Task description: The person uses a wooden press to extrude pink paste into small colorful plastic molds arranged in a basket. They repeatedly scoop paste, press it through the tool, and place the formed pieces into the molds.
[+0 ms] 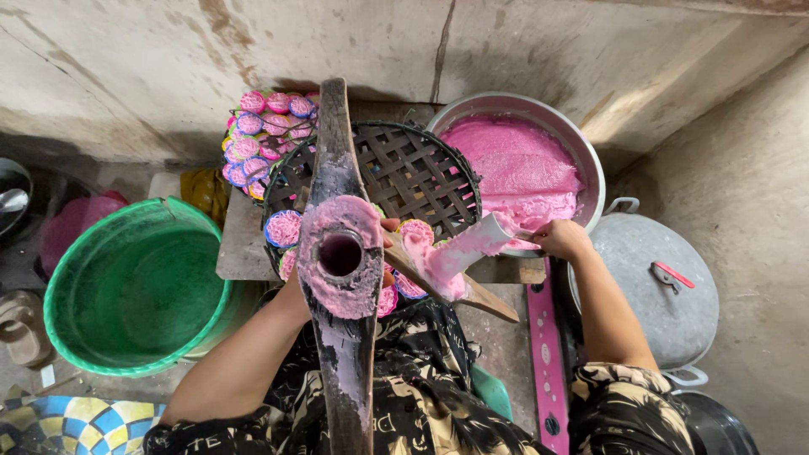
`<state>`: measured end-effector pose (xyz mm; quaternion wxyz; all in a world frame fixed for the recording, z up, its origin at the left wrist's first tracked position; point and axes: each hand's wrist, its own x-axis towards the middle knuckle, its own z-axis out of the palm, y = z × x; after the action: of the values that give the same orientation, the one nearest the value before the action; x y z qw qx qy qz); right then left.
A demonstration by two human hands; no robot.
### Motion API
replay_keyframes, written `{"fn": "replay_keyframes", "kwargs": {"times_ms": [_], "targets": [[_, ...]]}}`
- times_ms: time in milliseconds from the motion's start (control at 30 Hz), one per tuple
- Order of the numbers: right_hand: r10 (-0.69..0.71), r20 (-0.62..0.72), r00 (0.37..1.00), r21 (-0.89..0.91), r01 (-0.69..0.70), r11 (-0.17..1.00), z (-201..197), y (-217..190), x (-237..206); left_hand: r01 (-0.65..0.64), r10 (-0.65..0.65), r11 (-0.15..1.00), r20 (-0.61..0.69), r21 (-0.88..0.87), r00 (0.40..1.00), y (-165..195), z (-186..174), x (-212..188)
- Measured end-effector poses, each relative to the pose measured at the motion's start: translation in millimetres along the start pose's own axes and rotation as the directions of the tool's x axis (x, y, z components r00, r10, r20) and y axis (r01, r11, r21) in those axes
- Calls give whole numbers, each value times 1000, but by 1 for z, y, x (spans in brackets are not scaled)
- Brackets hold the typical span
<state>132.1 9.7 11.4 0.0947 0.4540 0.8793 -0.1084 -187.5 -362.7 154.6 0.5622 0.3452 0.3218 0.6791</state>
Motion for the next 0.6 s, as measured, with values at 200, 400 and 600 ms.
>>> {"fn": "replay_keyframes", "kwargs": {"times_ms": [200,400,600], "targets": [[41,1,999,371,-38,928,6,33,-32,-40,38,996,24,76,999,-1,-5,-2],[130,27,991,763,-104,638,-40,54,-86,-207,199,927,57,311,978,-6,-18,-13],[-117,-127,985,866,168,470,-127,40,-156,-342,353,522,166,782,921,-48,-4,23]]}}
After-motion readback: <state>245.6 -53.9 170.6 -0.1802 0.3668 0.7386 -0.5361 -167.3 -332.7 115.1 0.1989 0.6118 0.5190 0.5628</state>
